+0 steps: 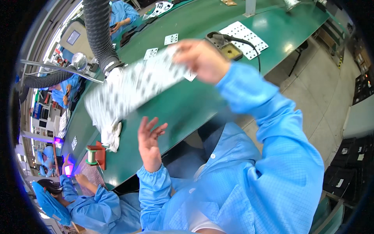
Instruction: Soldering electronic components onto printed circuit boards at an assembly station.
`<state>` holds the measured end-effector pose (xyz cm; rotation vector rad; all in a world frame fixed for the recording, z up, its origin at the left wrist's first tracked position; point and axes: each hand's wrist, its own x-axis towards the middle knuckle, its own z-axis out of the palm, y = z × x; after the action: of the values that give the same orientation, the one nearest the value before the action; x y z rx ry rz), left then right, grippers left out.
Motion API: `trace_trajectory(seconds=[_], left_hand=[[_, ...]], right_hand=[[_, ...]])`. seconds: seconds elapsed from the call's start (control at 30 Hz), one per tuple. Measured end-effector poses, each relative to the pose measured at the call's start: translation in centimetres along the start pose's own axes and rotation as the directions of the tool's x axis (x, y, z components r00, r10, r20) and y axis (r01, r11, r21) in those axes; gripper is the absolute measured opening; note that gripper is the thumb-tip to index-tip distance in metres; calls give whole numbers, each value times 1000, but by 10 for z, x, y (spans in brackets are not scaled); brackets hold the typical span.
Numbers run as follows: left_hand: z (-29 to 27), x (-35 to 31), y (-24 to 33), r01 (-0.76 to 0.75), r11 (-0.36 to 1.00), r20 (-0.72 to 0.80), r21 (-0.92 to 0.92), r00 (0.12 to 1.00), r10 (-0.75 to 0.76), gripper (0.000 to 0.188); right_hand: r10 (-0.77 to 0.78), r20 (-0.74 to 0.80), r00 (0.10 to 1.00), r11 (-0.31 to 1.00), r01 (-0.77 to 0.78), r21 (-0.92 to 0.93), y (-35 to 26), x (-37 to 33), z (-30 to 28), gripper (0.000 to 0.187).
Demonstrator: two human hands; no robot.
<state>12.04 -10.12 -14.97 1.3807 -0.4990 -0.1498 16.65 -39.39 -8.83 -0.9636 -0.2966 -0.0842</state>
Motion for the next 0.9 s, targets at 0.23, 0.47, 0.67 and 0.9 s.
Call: trace_trajectory(seconds=[0.23,0.47,0.67,0.9], left_hand=[[-19,22,12,-65,886,-380,-460,916,-130,36],[-45,66,46,-134,774,-280,-619,958,-59,24],[-45,91,50,-286,741,-242,-608,955,170,51],[-59,91,36,-247,748,-234,-616,964,126,53]], right_hand=[[321,-17,947,888,-307,-343,62,8,31,35],[-51,38,998,-570,2,-822,83,13,-20,44],[-98,-19,995,-618,-76,-782,100,20,-34,32],[-140,114,984,-518,25,-855,101,33,-47,16]])
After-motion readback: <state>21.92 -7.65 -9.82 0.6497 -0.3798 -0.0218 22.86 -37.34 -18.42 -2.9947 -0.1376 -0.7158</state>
